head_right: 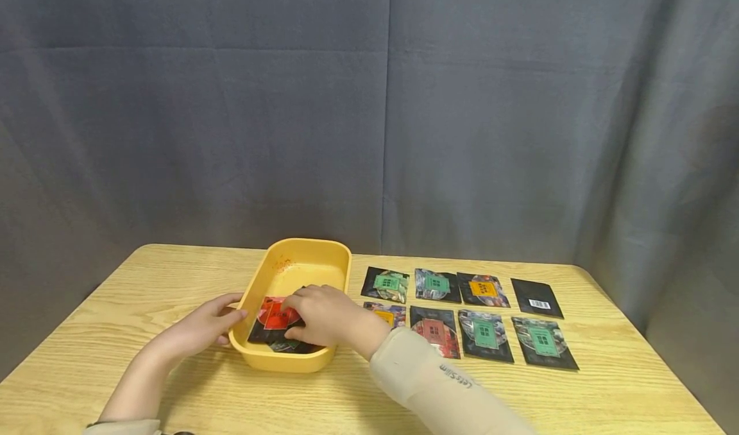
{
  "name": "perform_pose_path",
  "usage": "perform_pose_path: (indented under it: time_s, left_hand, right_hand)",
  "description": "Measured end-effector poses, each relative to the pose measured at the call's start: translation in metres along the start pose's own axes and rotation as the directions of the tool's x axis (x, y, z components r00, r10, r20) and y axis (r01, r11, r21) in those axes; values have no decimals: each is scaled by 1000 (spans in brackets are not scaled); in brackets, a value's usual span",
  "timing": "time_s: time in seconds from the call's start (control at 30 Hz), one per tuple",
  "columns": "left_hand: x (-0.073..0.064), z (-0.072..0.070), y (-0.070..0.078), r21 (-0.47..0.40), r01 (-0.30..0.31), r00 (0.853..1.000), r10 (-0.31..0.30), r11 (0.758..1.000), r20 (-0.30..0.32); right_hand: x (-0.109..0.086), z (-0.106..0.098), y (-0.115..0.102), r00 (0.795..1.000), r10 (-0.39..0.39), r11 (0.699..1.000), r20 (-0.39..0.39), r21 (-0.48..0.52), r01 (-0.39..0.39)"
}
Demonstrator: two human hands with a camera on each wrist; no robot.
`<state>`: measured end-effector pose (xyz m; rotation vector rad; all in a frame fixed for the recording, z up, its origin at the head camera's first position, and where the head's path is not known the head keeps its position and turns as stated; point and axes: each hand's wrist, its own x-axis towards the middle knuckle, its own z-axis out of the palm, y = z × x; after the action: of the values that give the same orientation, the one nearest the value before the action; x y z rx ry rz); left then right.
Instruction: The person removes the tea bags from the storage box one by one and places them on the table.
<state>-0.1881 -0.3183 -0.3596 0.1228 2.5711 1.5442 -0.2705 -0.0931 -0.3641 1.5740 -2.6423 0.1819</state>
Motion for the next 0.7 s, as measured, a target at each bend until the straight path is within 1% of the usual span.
perform_pose_path:
  time_s: [0.2,0.4,0.5,0.7]
  left_hand:
    - [0,0,1,-3,-5,1000,5,1000,0]
    - [0,0,0,-9,-17,1000,17,1000,-4]
    - [1,0,-1,-8,-15,1000,15,1000,-4]
    - [1,1,-1,-4,-6,1000,6,1000,-2]
  right_hand:
    - [5,3,2,998,42,999,37,26,-43]
    - [9,6,2,992,85,996,97,1,-85]
    - [10,8,2,990,91,996,105,-12,-90]
    - [9,7,1,988,99,995,118,-7,-99]
